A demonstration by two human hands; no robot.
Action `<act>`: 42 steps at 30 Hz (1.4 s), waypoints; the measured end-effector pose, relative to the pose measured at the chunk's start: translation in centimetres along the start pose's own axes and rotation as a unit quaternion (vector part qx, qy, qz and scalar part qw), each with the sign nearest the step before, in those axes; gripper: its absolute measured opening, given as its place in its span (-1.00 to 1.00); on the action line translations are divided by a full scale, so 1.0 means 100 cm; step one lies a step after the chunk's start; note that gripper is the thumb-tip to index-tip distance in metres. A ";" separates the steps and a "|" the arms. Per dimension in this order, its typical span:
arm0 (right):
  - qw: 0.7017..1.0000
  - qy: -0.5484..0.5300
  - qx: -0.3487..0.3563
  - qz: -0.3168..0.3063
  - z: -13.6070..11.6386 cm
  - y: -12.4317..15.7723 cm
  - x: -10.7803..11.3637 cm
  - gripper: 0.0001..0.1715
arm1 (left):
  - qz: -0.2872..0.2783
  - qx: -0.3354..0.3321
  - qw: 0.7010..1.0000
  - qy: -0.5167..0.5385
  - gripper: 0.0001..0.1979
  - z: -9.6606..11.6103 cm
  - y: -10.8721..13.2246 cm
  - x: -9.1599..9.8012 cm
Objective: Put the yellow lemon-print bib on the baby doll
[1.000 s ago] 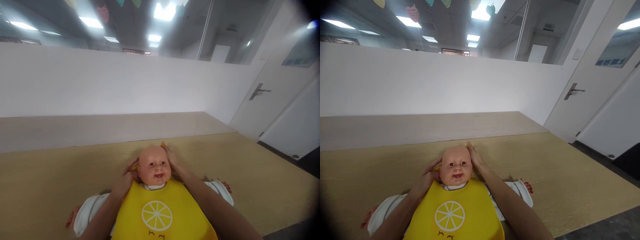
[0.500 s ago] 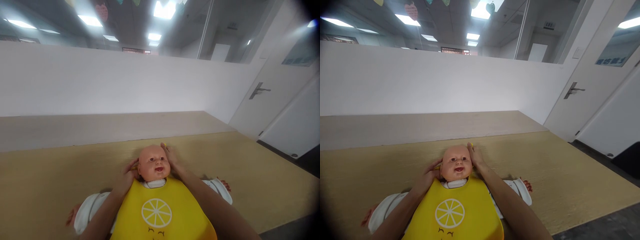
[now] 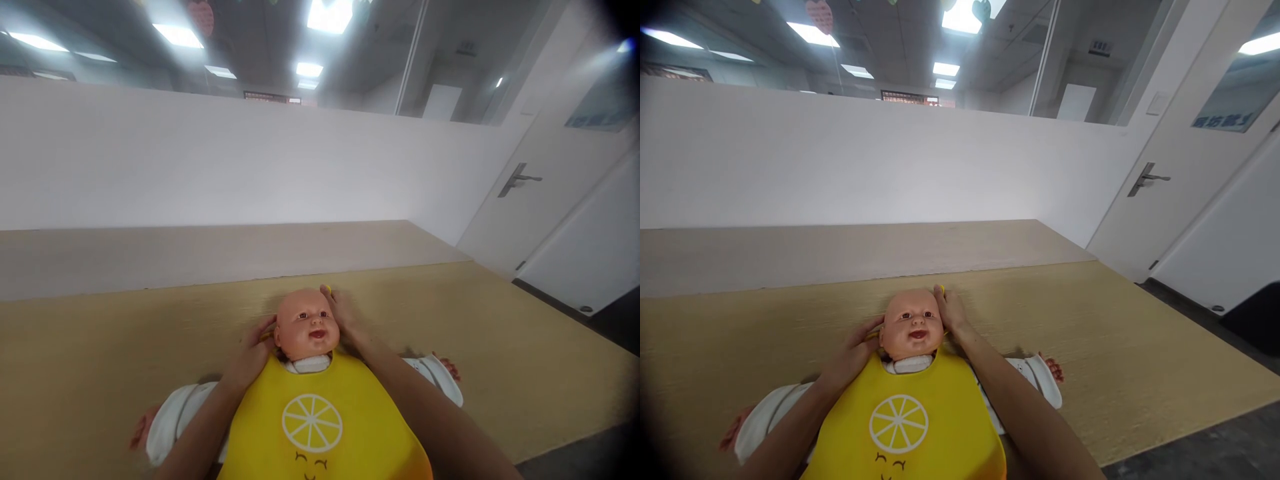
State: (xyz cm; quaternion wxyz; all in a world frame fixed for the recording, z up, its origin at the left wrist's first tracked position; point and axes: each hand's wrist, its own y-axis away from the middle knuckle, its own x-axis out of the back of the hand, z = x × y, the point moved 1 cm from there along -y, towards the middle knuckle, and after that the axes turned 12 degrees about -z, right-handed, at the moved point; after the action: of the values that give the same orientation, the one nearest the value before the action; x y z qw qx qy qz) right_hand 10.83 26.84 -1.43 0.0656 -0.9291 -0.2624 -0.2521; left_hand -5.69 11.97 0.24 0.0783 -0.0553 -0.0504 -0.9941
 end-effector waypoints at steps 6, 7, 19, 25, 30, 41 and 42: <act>1.000 -0.012 0.020 -0.008 0.001 0.000 -0.001 -0.46 | -0.031 -0.019 0.999 -0.031 -0.61 -0.003 -0.001 0.001; 1.000 -0.009 0.021 -0.004 0.000 0.000 0.000 -0.48 | -0.036 -0.021 0.999 -0.034 -0.60 -0.002 -0.001 0.001; 0.998 -0.016 -0.006 0.056 -0.015 0.008 0.014 -0.52 | 0.065 0.006 0.996 -0.067 -0.66 0.008 0.007 0.010; 0.980 -0.147 0.069 0.118 -0.035 0.011 0.038 -0.46 | 0.096 -0.034 0.990 -0.098 -0.58 0.019 0.012 0.025; 0.943 -0.278 0.181 -0.008 -0.061 0.038 0.049 -0.71 | 0.087 -0.066 0.993 -0.045 -0.45 0.041 0.025 0.018; 0.932 -0.040 0.264 -0.245 -0.120 0.099 0.041 -0.69 | 0.009 -0.137 0.989 -0.062 -0.41 0.074 0.066 -0.015; 0.932 -0.033 0.266 -0.246 -0.120 0.101 0.043 -0.68 | 0.003 -0.135 0.988 -0.074 -0.39 0.073 0.068 -0.016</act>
State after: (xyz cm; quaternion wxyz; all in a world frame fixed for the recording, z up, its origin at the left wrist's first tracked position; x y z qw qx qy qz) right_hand 14.01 17.07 11.23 0.2372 -0.7920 -0.5422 -0.1502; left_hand -2.24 6.32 7.85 0.0695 -0.1394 0.0789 -0.9846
